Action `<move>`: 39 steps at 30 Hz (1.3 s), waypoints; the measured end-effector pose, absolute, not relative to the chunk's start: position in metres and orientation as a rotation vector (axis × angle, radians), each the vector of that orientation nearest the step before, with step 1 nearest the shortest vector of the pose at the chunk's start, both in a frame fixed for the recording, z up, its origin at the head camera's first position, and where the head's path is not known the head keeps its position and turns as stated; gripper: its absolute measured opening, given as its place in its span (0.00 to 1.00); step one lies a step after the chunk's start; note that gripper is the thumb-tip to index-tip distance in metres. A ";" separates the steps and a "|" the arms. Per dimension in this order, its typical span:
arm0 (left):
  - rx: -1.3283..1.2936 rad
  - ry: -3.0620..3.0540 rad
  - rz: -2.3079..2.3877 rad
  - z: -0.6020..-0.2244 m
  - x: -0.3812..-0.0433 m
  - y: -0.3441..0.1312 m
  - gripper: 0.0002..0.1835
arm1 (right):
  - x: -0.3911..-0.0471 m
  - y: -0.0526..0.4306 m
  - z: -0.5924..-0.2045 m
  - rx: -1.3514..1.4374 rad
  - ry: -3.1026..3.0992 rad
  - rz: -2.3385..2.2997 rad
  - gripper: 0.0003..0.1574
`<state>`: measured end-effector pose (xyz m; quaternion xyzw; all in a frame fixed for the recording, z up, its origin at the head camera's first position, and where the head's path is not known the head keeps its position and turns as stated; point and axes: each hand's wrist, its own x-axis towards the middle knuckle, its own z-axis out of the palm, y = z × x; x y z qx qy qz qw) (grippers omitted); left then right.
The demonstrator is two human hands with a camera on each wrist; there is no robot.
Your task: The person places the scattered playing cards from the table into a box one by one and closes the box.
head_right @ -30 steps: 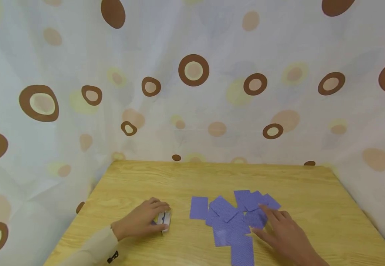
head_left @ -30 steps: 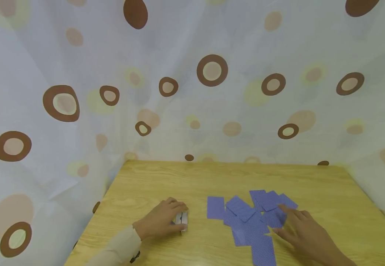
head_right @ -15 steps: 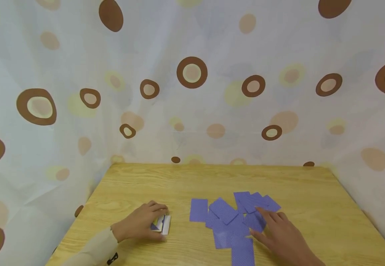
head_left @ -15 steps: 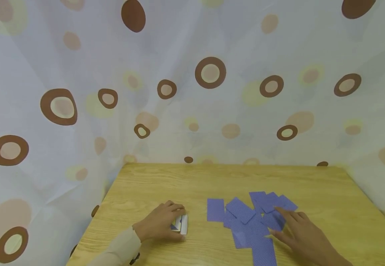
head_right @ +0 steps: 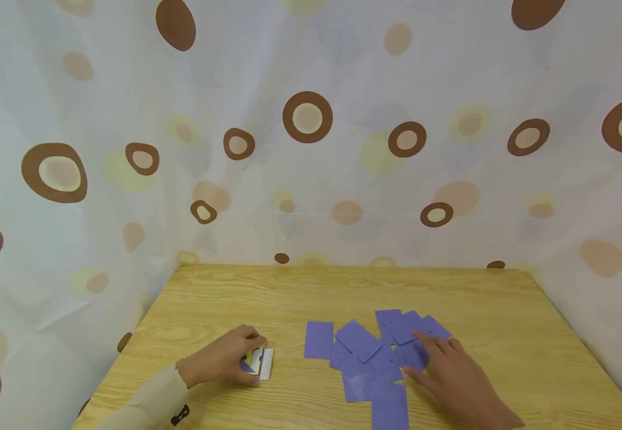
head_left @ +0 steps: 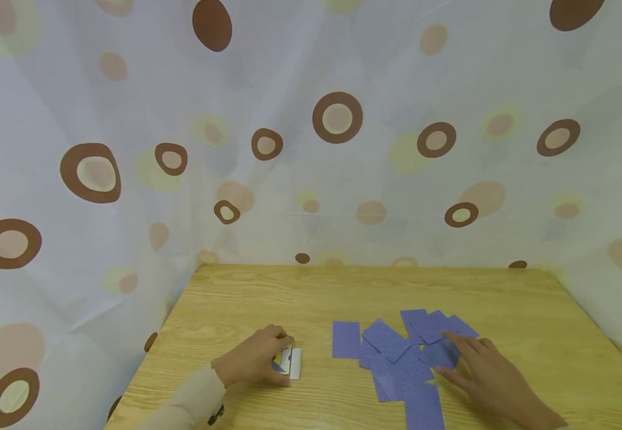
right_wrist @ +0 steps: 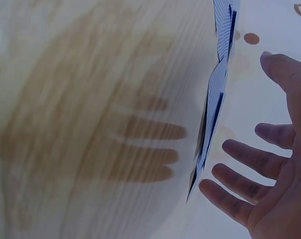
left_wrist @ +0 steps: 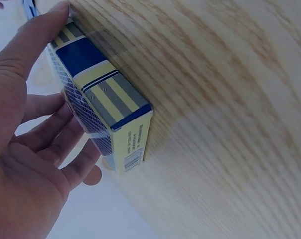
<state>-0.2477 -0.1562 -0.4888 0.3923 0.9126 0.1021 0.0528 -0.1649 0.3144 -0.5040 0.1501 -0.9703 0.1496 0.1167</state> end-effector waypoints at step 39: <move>1.041 2.866 0.375 -0.484 -0.244 -0.158 0.43 | -0.259 0.356 -0.510 0.742 -2.898 0.599 0.42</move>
